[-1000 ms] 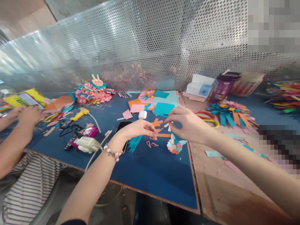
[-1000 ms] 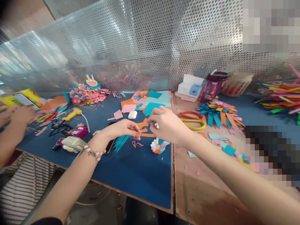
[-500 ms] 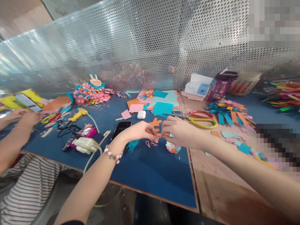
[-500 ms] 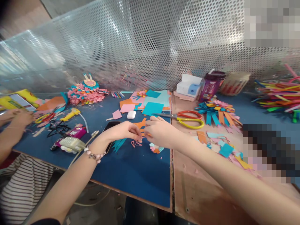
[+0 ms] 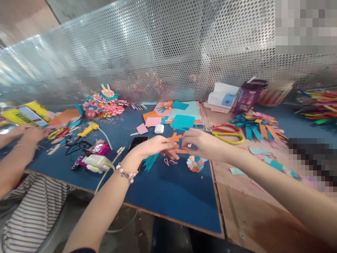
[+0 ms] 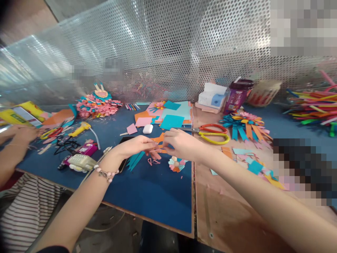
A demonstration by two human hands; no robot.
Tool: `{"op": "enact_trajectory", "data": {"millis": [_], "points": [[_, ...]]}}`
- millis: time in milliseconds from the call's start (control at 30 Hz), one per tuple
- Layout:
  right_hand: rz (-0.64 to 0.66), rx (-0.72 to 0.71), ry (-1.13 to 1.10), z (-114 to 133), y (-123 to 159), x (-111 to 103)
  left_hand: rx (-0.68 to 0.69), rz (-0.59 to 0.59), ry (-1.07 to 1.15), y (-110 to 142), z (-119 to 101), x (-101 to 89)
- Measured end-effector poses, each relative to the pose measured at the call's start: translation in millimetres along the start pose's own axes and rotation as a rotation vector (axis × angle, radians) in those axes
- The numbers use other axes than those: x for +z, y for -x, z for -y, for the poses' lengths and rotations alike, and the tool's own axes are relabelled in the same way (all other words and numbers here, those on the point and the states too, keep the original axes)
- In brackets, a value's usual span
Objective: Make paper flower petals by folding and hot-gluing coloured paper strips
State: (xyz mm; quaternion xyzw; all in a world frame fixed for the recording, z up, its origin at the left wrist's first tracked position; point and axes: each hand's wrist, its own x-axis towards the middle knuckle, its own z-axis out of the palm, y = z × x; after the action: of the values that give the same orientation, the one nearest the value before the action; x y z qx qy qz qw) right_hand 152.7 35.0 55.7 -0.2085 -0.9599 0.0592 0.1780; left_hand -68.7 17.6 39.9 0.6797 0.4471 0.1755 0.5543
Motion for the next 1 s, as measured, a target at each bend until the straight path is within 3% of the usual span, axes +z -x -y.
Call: {"op": "enact_trajectory", "data": {"millis": [100,233,633,800,900,1000], "points": [[-0.139,-0.162,0.193,-1,1,0,-0.007,0.033,0.072,3,-3,-1.6],[-0.174,-0.282,0.383,-1,3,-1,-0.006,0.049,0.153,5,-5,-2.3],[-0.227,-0.277,0.449,-5,2,1,0.028,-0.003,0.139,1,-2,-3.6],[-0.280,-0.062,0.471,-17,23,-19,0.066,-0.077,0.083,0,-5,-1.4],[-0.340,0.229,0.646,-33,73,-38,0.088,-0.158,0.070,0,-8,2.7],[-0.401,0.517,0.829,-48,145,-48,0.110,-0.218,0.053,-1,-9,6.9]]}}
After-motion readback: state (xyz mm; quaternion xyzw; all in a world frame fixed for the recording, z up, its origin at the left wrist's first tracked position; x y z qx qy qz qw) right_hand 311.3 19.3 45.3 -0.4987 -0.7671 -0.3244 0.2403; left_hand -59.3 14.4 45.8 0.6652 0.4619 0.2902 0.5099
